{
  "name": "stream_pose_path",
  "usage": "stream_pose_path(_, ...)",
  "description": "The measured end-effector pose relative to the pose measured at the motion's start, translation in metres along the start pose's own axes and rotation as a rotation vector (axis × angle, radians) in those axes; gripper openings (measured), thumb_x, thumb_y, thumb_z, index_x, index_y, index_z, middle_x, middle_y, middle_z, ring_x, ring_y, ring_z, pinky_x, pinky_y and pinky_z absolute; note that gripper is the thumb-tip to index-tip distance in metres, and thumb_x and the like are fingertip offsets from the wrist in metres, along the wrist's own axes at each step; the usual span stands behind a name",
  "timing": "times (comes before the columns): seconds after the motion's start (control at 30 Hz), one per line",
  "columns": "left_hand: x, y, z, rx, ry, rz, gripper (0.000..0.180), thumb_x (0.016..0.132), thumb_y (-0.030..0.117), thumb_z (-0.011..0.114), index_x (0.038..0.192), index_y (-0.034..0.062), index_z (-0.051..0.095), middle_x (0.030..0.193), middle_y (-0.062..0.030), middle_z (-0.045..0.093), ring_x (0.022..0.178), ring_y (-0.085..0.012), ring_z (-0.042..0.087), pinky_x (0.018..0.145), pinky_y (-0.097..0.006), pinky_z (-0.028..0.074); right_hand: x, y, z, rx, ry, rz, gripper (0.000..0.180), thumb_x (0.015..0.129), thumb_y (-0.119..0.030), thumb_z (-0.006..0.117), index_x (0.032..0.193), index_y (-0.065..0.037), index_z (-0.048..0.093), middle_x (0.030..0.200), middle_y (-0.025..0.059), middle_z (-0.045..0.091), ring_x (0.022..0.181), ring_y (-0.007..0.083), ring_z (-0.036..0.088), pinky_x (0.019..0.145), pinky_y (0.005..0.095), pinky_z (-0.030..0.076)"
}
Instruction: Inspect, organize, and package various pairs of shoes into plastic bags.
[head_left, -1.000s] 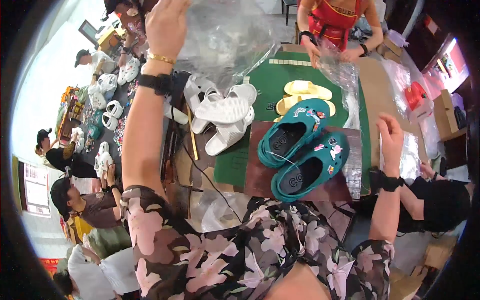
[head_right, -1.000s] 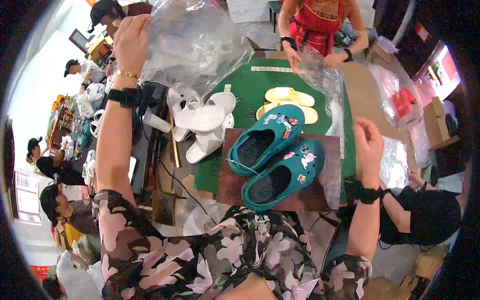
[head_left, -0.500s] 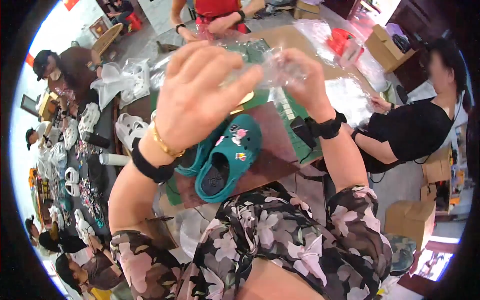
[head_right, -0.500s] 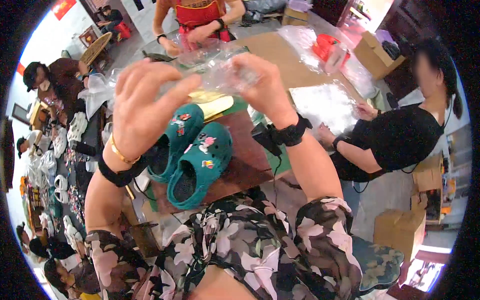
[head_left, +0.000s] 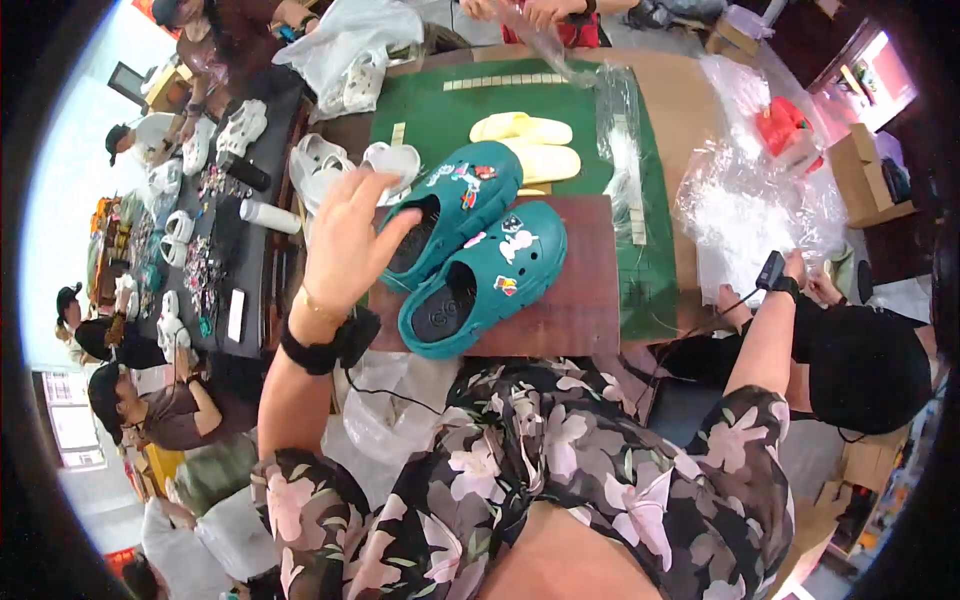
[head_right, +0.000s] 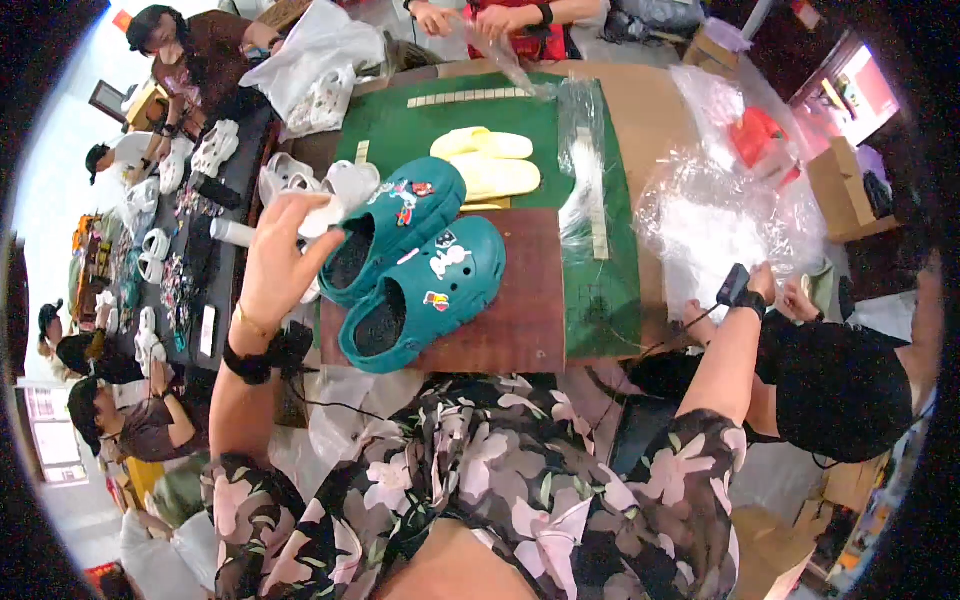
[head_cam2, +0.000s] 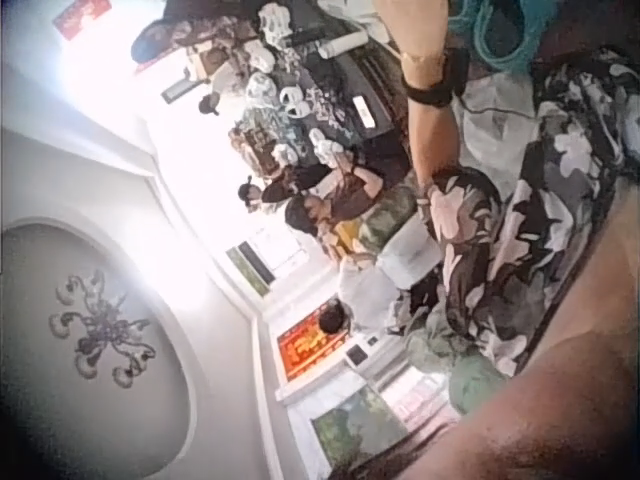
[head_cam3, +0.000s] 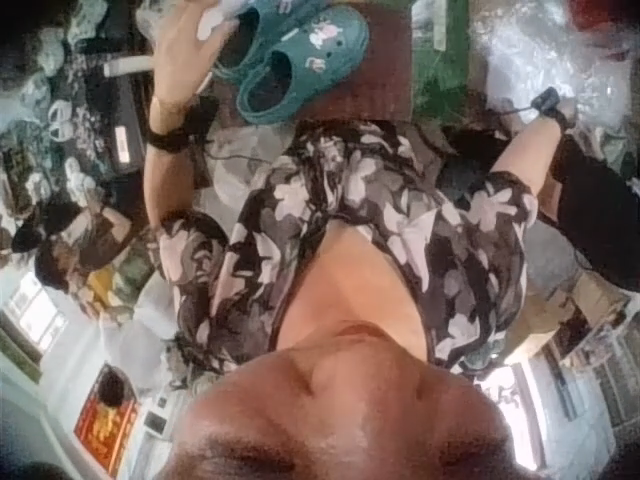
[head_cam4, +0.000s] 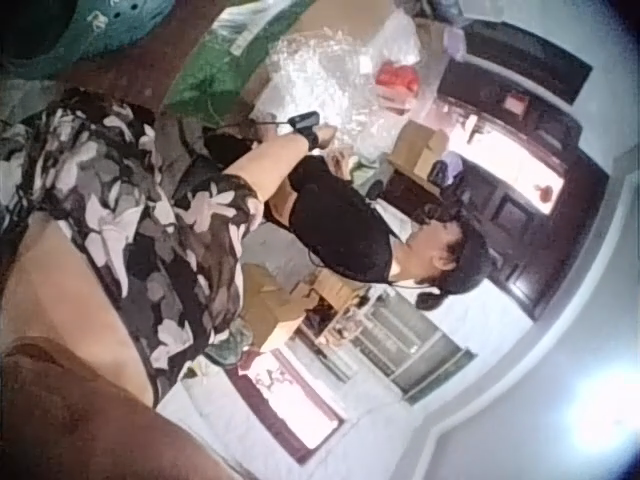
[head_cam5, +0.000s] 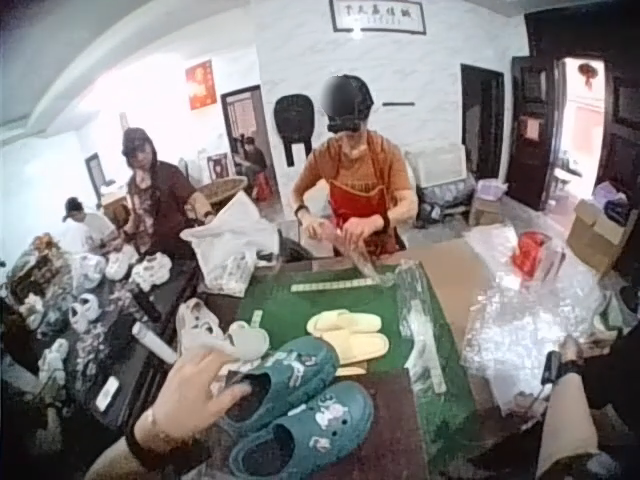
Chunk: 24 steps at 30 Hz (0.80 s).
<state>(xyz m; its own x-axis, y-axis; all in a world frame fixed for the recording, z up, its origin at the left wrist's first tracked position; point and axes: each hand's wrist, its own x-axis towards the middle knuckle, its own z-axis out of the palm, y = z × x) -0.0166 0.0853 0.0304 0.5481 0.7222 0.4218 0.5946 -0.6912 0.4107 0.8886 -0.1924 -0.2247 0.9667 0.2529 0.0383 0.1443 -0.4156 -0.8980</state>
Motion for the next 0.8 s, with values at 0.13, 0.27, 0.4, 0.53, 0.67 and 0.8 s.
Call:
stream_pose_path(0.13, -0.037, 0.017, 0.017, 0.167, -0.283, -0.127, 0.049, 0.070, 0.020, 0.076, 0.111, -0.0003, 0.059, 0.105, -0.0184, 0.061, 0.100, -0.0358, 0.057, 0.088, -0.040, 0.045, -0.142, 0.000, 0.133, 0.439, 0.042, 0.490, 0.045, 0.083, -0.034, 0.064, 0.104, 0.006, 0.059, 0.096, 0.0120, 0.065, 0.084, 0.0251, 0.062, 0.073, 0.0369, 0.050)
stream_pose_path(0.27, -0.052, 0.005, 0.034, 0.293, -0.347, -0.063, 0.061, 0.062, 0.018, 0.081, 0.116, 0.0000, 0.058, 0.112, -0.0202, 0.061, 0.103, -0.0371, 0.058, 0.088, -0.043, 0.046, -0.216, -0.058, 0.141, 0.554, 0.016, 0.596, 0.058, 0.080, -0.042, 0.069, 0.113, 0.004, 0.056, 0.101, 0.0129, 0.062, 0.082, 0.0268, 0.060, 0.073, 0.0386, 0.049)
stream_pose_path(0.4, -0.034, -0.003, 0.040, 0.367, -0.479, -0.138, 0.061, 0.062, 0.020, 0.079, 0.115, -0.0023, 0.057, 0.104, -0.0213, 0.063, 0.096, -0.0383, 0.061, 0.083, -0.042, 0.048, -0.234, -0.055, 0.126, 0.342, -0.158, 0.388, 0.063, 0.079, -0.041, 0.070, 0.122, 0.001, 0.053, 0.110, 0.0154, 0.059, 0.089, 0.0284, 0.060, 0.072, 0.0416, 0.049)
stream_pose_path(0.53, -0.032, -0.010, 0.048, 0.329, -0.538, -0.146, 0.052, 0.065, 0.020, 0.075, 0.108, -0.0029, 0.057, 0.095, -0.0208, 0.062, 0.087, -0.0380, 0.060, 0.075, -0.041, 0.048, -0.298, -0.053, 0.125, 0.732, -0.464, 0.669, 0.038, 0.089, -0.026, 0.062, 0.116, -0.001, 0.055, 0.110, 0.0120, 0.062, 0.096, 0.0253, 0.061, 0.083, 0.0362, 0.048)
stream_pose_path(0.67, -0.037, -0.016, 0.047, 0.274, -0.529, -0.184, 0.037, 0.069, 0.020, 0.072, 0.094, -0.0014, 0.055, 0.077, -0.0187, 0.057, 0.069, -0.0360, 0.056, 0.061, -0.040, 0.045, -0.370, -0.054, 0.105, 0.537, -0.679, 0.515, 0.030, 0.092, -0.024, 0.059, 0.112, -0.002, 0.059, 0.103, 0.0069, 0.064, 0.094, 0.0186, 0.061, 0.082, 0.0311, 0.049)
stream_pose_path(0.8, -0.033, -0.011, 0.051, 0.226, -0.524, -0.203, 0.033, 0.072, 0.020, 0.071, 0.090, -0.0007, 0.053, 0.070, -0.0175, 0.054, 0.057, -0.0320, 0.050, 0.054, -0.038, 0.040, -0.400, -0.031, 0.077, 0.390, -0.598, 0.595, 0.028, 0.092, -0.024, 0.057, 0.113, -0.005, 0.059, 0.102, 0.0047, 0.064, 0.090, 0.0146, 0.061, 0.079, 0.0276, 0.048)
